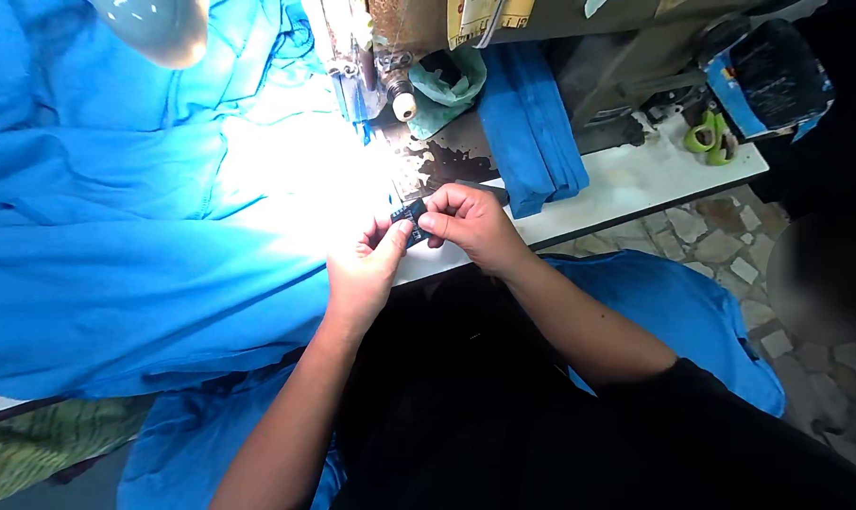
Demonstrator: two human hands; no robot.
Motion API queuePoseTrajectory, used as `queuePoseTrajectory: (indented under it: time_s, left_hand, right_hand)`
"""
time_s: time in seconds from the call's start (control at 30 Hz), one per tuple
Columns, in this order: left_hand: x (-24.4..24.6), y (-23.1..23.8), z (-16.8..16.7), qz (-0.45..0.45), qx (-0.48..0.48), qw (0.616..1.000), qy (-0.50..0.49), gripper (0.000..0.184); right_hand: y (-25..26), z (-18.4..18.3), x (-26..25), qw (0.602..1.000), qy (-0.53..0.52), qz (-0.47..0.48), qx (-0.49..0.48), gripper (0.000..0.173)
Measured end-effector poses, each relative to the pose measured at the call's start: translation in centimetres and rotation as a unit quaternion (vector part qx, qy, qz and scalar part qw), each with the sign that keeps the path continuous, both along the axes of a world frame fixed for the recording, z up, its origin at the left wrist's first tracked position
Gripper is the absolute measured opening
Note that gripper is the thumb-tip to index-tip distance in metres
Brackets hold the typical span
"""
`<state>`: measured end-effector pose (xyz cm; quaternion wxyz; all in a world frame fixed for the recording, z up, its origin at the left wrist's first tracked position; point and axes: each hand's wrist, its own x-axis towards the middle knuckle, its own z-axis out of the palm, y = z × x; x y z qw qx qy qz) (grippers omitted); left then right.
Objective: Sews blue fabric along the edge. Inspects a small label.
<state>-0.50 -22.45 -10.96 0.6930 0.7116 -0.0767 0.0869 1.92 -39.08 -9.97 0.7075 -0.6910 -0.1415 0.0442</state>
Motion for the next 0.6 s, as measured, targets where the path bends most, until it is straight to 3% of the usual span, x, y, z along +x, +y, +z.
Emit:
queuePoseTrajectory:
  time_s: [0.1, 0.17, 0.23, 0.3, 0.4, 0.47, 0.53, 0.6]
  left_hand:
    - [0.2, 2.2, 0.3, 0.072, 0.062, 0.995, -0.027, 0.011]
    - [0.4, 4.5, 0.5, 0.122, 0.111, 0.986, -0.017, 0.009]
    - [1.4, 6.5, 0.6, 0.16, 0.102, 0.982, -0.014, 0.004]
    - [3.5, 7.7, 0.8, 0.188, 0.071, 0.979, -0.021, 0.014]
    - [7.2, 7.5, 1.8, 0.231, 0.074, 0.97, -0.004, 0.02]
    - [9.6, 7.0, 1.8, 0.258, 0.162, 0.952, 0.019, 0.025]
    - [11.6, 6.5, 0.2, 0.272, 0.181, 0.945, 0.003, 0.036]
    - [12.1, 5.5, -1.2, 0.273, 0.134, 0.953, 0.01, 0.046]
  right_hand:
    - [-0.3, 0.7, 0.9, 0.999, -0.018, 0.005, -0.029, 0.006]
    - [-1.4, 2.8, 0.9, 0.995, -0.057, 0.049, -0.063, 0.013]
    - [-2.9, 5.8, 0.7, 0.984, -0.125, 0.104, -0.068, 0.017]
    - [-4.8, 9.0, 1.6, 0.969, -0.207, 0.126, -0.048, 0.024]
    - [-7.6, 13.8, 4.9, 0.951, -0.306, 0.018, -0.042, 0.018]
    - [-8.9, 16.7, 8.3, 0.931, -0.342, -0.099, -0.087, 0.016]
    - [-9.5, 19.0, 12.3, 0.906, -0.306, -0.213, -0.202, 0.015]
    - [-9.6, 20.5, 16.4, 0.873, -0.215, -0.252, -0.358, 0.025]
